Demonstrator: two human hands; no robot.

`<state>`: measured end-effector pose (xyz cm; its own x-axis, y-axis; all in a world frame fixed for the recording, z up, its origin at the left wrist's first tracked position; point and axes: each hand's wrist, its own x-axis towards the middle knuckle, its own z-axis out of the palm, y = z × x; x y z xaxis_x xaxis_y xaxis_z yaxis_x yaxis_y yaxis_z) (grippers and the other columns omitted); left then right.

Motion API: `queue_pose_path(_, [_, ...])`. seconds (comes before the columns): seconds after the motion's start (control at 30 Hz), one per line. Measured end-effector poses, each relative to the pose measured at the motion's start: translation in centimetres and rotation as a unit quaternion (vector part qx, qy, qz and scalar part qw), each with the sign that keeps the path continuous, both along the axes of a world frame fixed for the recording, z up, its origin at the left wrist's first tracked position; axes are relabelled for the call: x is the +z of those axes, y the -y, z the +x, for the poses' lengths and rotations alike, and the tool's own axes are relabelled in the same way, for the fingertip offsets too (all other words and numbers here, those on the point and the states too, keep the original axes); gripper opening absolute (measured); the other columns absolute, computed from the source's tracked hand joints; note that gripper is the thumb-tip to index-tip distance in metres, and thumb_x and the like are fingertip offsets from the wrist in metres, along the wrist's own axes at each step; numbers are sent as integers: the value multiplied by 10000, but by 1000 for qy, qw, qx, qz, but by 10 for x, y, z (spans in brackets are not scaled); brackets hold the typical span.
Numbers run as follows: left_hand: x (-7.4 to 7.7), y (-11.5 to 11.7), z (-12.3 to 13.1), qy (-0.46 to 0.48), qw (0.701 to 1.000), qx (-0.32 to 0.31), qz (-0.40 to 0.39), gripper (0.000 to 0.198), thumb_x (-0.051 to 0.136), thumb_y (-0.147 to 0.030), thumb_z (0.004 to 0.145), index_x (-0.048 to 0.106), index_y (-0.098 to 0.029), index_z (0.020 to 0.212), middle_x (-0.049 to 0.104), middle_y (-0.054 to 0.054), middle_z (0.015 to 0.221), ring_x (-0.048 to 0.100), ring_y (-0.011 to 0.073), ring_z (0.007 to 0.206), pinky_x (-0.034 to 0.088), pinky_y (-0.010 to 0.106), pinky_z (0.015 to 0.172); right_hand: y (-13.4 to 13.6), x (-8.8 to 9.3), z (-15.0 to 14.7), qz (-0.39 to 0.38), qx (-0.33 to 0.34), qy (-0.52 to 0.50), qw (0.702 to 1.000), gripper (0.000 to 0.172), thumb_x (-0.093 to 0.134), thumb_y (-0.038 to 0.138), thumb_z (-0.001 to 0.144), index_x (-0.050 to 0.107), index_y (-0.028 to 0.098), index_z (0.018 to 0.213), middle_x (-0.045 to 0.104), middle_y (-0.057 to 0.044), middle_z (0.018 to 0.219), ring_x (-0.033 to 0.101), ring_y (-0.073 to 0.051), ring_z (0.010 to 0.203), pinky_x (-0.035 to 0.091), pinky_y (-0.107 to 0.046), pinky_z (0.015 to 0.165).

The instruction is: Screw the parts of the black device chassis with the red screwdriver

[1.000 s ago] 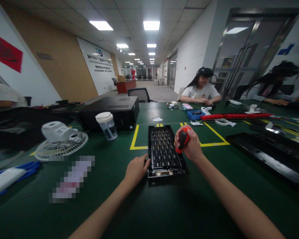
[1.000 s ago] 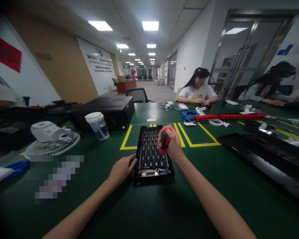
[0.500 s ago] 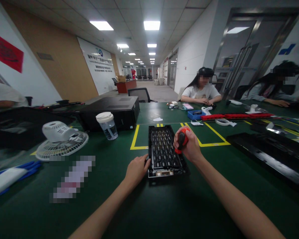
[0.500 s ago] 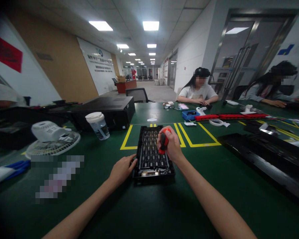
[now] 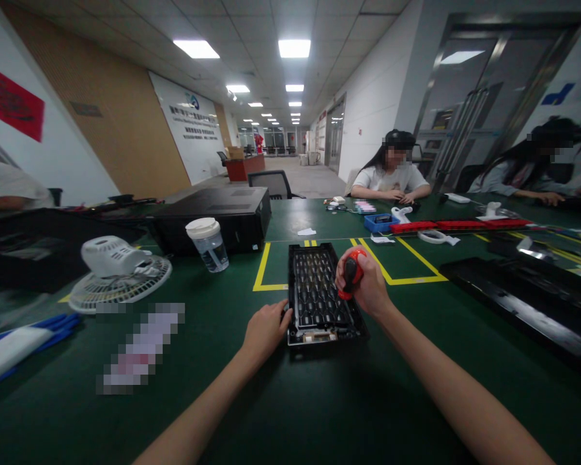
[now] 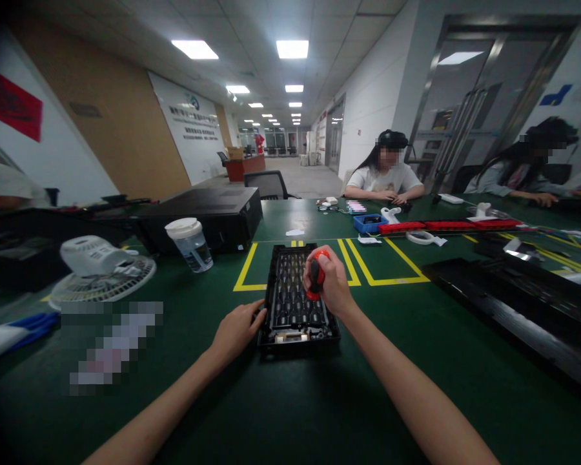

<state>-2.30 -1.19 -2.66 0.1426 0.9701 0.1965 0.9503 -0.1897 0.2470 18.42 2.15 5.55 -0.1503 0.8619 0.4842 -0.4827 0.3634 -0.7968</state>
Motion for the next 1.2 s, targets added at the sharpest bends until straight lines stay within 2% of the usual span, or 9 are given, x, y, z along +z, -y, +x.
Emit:
queue_pose_path(0.27, [1,0,2,3,1000,13,-7,394,323,-380,903,517,-217,1205,647,73,1077,588,205,965,429,315,816,2,-1,-2,9,-1,12,1000,169,426,352,837,476,195,802,517,33,596,450,-85,400,370,-200,383])
queue_pose_path(0.6, [2,0,2,-2,1000,18,-13,414,301,-400,905,507,-225,1218,649,68,1070,593,202,953,438,305,793,13,1,-6,20,63,62,996,278,419,388,810,528,179,958,539,-4,675,498,-126,504,392,-242,463])
queue_pose_path(1.2, [0,-1,1,-12,1000,11,-9,399,308,-389,909,508,-219,1210,645,65,1075,584,194,961,424,290,797,9,-4,-3,31,30,97,994,208,452,370,845,497,185,930,555,-1,653,519,-131,532,415,-250,505])
